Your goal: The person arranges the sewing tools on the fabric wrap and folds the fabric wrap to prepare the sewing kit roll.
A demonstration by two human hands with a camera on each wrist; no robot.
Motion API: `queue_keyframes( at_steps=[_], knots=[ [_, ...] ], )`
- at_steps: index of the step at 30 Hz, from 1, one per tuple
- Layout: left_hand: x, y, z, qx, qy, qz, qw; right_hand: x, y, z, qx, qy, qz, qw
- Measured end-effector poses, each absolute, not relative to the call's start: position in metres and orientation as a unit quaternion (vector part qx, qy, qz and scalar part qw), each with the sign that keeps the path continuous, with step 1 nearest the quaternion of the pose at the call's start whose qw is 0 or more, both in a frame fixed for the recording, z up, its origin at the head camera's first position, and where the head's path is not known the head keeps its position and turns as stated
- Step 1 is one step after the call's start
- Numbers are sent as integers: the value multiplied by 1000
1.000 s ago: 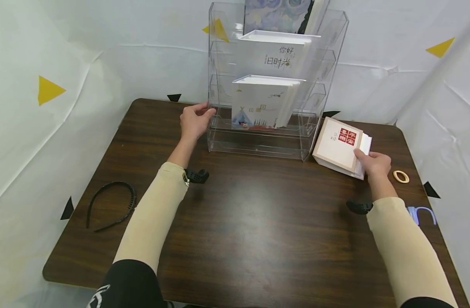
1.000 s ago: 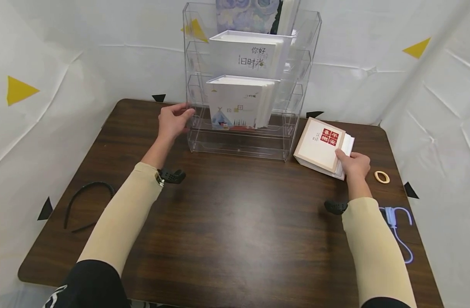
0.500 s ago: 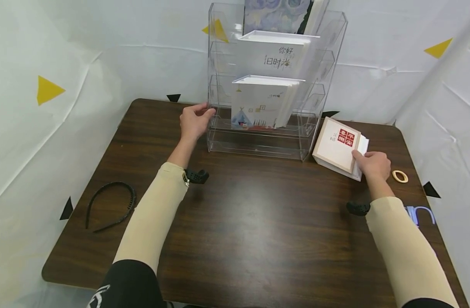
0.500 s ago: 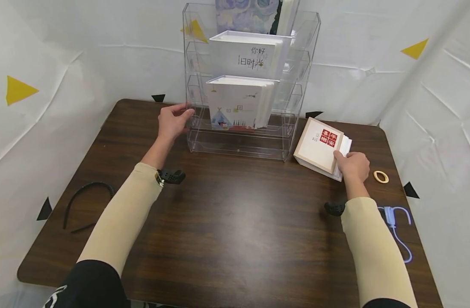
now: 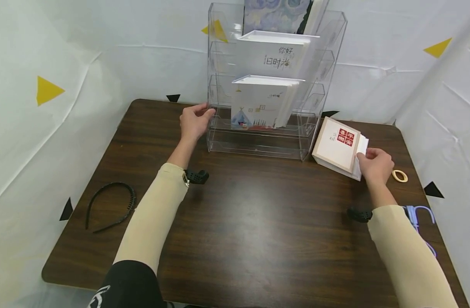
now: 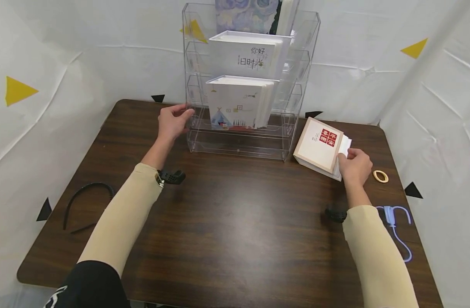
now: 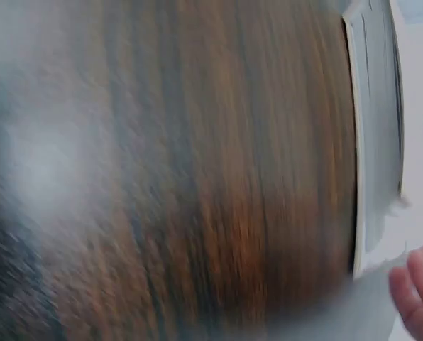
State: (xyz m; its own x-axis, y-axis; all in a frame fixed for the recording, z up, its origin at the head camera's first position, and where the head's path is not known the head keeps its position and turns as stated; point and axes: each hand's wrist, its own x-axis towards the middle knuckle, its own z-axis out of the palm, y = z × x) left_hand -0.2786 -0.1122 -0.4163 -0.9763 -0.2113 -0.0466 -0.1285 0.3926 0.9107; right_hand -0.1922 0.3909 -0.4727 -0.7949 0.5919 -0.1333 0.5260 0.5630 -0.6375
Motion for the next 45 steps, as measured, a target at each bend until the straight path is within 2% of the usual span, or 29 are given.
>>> queue_keyframes(
  at_steps=[4,8,10,12,14,18,21,25,32,45],
  knots=[
    [-278,-112,-416,103,-834,-541,40,-190,368,-466,-280,-865,365,201],
    [-277,-113,-417,103,-833,-543,40,-190,334,-449,-158,-830,395,360],
    [-277,-114,-417,103,-831,-544,40,-191,315,-438,-96,-813,408,403],
    [-276,-114,-418,103,-832,-544,40,-194,298,-428,-44,-801,422,422],
    [-276,-115,-419,103,-831,-546,39,-197,282,-420,-3,-800,434,415],
    [-276,-115,-420,102,-829,-549,37,-207,256,-407,56,-817,457,348],
    [-277,-115,-420,102,-828,-549,42,-216,238,-399,74,-843,448,288],
    [-277,-114,-420,99,-828,-550,41,-230,221,-395,64,-870,429,236],
    [-276,-111,-418,99,-826,-554,33,-250,205,-397,9,-874,449,186],
    [-277,-113,-418,101,-825,-554,34,-261,189,-396,14,-877,464,120]
  ],
)
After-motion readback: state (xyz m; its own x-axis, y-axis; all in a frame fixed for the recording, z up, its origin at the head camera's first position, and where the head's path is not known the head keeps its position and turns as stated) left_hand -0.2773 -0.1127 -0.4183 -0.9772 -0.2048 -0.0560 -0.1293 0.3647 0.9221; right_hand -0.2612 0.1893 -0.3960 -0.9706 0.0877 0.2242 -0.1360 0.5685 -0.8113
